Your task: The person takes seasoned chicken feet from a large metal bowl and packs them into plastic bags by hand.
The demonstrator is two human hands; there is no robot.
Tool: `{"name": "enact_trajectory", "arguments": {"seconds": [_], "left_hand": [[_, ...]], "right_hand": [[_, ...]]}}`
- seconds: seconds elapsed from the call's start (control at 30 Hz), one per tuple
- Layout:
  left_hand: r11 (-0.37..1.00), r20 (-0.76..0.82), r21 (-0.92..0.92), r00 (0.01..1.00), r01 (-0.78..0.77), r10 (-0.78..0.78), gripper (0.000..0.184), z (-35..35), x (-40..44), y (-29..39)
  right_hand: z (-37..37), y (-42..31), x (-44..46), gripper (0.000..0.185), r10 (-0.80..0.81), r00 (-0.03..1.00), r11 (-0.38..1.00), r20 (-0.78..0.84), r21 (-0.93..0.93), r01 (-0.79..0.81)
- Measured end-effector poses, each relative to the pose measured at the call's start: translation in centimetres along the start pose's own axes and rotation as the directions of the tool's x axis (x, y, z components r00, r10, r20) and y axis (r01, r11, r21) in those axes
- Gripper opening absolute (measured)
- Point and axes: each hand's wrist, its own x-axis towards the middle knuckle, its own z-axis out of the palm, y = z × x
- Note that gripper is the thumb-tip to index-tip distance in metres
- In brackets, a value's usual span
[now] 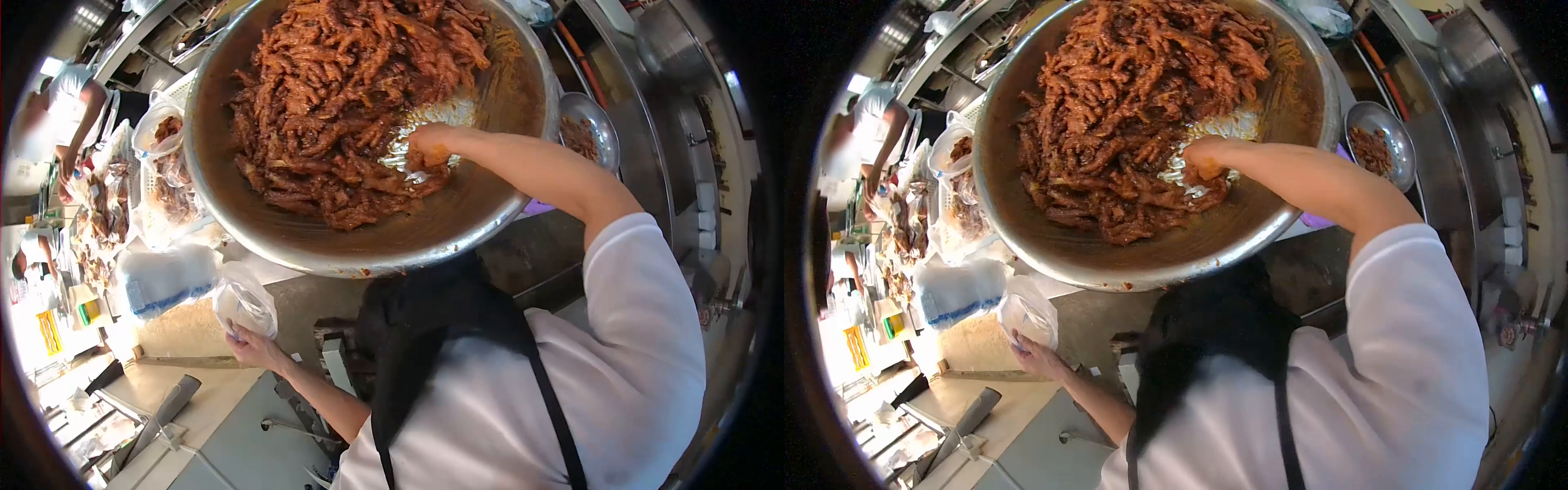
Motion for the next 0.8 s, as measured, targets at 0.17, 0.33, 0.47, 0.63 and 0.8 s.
{"name": "enact_trajectory", "arguments": {"seconds": [0.17,0.33,0.47,0.63,0.8], "left_hand": [[0.994,0.044,-0.011,0.993,0.111,-0.11,0.039,-0.5,-0.6,0.6],[0.989,0.052,-0.019,0.988,0.149,-0.147,0.04,0.1,-0.7,2.2],[0.986,0.051,-0.093,0.99,0.139,-0.135,0.038,0.1,-0.7,2.5],[0.994,0.093,-0.033,0.99,0.108,-0.105,0.034,-0.2,-0.9,1.8],[0.996,0.09,-0.063,0.994,0.068,-0.062,0.028,-0.9,-1.5,1.0]], "right_hand": [[-0.3,-1.7,1.2,0.028,0.004,0.785,1.0,-0.62,0.016,0.007],[-1.6,-2.2,1.8,0.036,-0.051,0.704,0.993,-0.708,0.042,0.114],[-1.8,-1.2,1.3,0.029,0.0,0.663,0.989,-0.749,0.097,0.109],[-0.4,0.3,1.3,0.015,-0.245,0.757,0.964,-0.606,-0.068,0.258],[1.4,-0.8,3.6,0.019,-0.536,0.647,0.842,-0.543,-0.293,0.452]]}}
